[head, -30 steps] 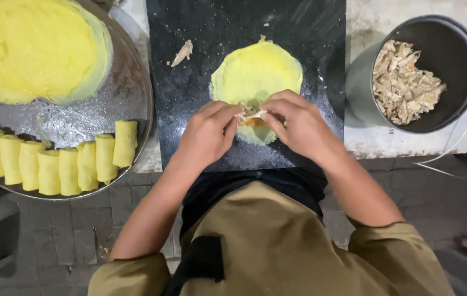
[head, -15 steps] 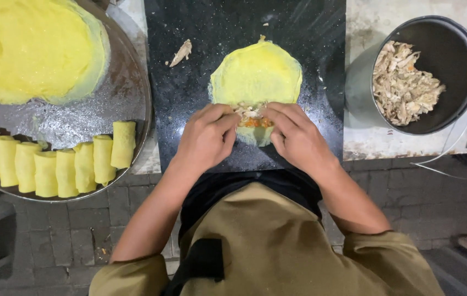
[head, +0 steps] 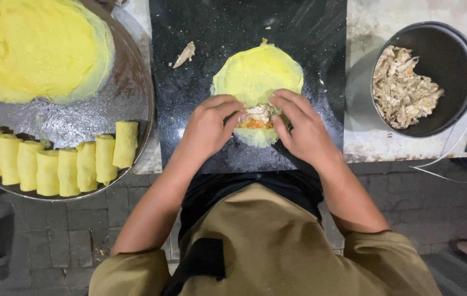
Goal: The person is filling thin yellow crepes with shredded meat and rolling them into tight cylinders in a food production setting.
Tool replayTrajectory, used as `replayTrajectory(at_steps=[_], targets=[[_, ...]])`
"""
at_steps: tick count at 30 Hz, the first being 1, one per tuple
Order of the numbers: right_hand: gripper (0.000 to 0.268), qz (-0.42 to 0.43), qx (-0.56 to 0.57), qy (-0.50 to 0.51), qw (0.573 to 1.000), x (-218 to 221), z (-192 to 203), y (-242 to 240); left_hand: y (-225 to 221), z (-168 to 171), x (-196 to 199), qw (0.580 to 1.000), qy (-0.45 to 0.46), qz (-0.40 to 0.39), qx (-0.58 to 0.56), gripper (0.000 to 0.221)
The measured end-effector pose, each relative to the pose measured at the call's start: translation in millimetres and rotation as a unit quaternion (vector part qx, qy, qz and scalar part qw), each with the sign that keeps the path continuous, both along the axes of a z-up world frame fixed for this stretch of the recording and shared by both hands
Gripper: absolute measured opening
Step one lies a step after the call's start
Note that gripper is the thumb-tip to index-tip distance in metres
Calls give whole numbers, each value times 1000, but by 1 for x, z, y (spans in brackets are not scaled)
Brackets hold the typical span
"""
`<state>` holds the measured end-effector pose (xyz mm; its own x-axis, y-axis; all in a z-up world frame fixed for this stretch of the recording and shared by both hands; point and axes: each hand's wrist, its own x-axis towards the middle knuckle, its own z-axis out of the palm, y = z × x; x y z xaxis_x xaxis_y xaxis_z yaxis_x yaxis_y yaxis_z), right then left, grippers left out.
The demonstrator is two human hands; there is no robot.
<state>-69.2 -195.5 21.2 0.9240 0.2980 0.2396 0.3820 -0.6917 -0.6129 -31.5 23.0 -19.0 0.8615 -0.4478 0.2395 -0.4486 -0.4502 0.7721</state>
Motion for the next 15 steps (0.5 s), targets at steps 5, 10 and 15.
replayTrajectory(at_steps=[5, 10, 15], targets=[[24, 47, 25, -6, 999, 1, -19, -1, -5, -11, -2, 999, 18, -9, -40, 10], [19, 28, 60, -58, 996, -4, -39, 0, -2, -15, -4, 996, 35, 2, -84, 13], [35, -3, 46, -61, 997, -17, -34, 5, 4, -1, -2, 998, 6, -35, -57, 17]])
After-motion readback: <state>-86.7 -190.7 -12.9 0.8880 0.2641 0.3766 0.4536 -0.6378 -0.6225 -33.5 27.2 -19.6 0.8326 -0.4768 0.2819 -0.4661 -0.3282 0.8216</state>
